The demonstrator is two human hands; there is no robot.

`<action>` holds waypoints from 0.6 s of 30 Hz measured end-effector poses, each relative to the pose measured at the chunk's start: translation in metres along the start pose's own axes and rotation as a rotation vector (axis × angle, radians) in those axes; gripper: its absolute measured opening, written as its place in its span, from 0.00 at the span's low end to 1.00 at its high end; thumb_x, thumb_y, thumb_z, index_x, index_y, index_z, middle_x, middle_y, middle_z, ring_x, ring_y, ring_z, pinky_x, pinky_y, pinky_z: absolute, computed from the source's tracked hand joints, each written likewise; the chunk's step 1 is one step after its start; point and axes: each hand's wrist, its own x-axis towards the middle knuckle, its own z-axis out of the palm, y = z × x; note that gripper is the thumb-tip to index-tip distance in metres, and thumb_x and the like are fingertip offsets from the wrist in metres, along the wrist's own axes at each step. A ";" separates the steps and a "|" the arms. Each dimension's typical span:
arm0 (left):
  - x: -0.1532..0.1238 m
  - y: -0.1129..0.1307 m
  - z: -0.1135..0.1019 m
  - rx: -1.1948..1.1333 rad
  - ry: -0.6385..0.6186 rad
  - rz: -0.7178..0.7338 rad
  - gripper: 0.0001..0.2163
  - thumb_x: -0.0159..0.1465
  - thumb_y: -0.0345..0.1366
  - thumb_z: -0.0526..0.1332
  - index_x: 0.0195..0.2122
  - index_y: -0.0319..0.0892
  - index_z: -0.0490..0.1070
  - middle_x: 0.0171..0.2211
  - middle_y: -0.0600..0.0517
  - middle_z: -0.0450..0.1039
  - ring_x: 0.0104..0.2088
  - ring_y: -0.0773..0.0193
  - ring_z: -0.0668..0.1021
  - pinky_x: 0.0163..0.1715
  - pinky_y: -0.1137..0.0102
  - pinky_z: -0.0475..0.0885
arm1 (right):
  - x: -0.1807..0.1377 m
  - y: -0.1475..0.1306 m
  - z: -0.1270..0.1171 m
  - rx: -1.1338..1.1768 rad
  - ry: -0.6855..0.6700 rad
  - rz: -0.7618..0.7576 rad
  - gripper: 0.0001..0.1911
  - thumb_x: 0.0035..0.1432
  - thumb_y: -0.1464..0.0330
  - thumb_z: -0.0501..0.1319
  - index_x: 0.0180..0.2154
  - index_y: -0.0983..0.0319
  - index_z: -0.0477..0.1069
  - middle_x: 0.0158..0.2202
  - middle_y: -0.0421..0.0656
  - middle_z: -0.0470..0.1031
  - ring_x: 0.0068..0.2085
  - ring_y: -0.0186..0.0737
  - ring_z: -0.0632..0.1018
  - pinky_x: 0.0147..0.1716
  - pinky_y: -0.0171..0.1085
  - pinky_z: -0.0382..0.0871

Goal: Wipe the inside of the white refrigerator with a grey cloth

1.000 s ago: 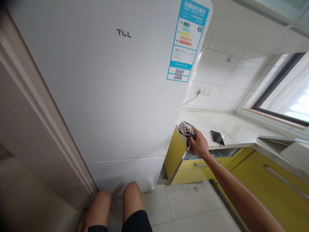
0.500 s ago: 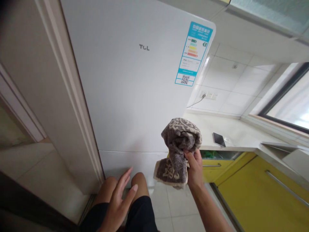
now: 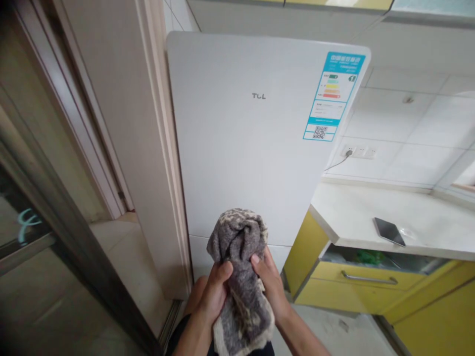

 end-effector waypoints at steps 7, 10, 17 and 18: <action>-0.027 0.017 -0.017 0.108 0.356 0.181 0.40 0.44 0.44 0.79 0.59 0.38 0.73 0.50 0.41 0.81 0.55 0.43 0.80 0.60 0.53 0.73 | 0.009 0.023 0.036 -0.409 -0.315 -0.235 0.34 0.66 0.45 0.55 0.67 0.53 0.61 0.66 0.46 0.66 0.68 0.48 0.66 0.70 0.49 0.59; -0.033 0.022 -0.038 0.188 0.506 0.277 0.38 0.49 0.45 0.77 0.61 0.41 0.70 0.53 0.43 0.80 0.56 0.46 0.80 0.62 0.55 0.71 | 0.019 0.022 0.053 -0.613 -0.494 -0.402 0.30 0.70 0.50 0.51 0.68 0.52 0.60 0.69 0.46 0.61 0.70 0.47 0.62 0.71 0.50 0.55; -0.058 0.034 -0.099 0.285 0.844 0.391 0.43 0.53 0.46 0.75 0.68 0.47 0.60 0.64 0.45 0.71 0.62 0.48 0.75 0.66 0.51 0.67 | 0.086 0.009 0.102 -0.967 -0.600 -0.753 0.32 0.73 0.57 0.51 0.72 0.56 0.49 0.68 0.53 0.61 0.68 0.47 0.64 0.68 0.54 0.62; -0.061 0.035 -0.106 0.315 0.883 0.405 0.42 0.53 0.46 0.74 0.68 0.47 0.60 0.66 0.45 0.69 0.64 0.48 0.74 0.67 0.51 0.65 | 0.101 0.006 0.112 -1.053 -0.587 -0.839 0.32 0.72 0.57 0.51 0.72 0.58 0.51 0.67 0.54 0.62 0.67 0.49 0.65 0.67 0.55 0.62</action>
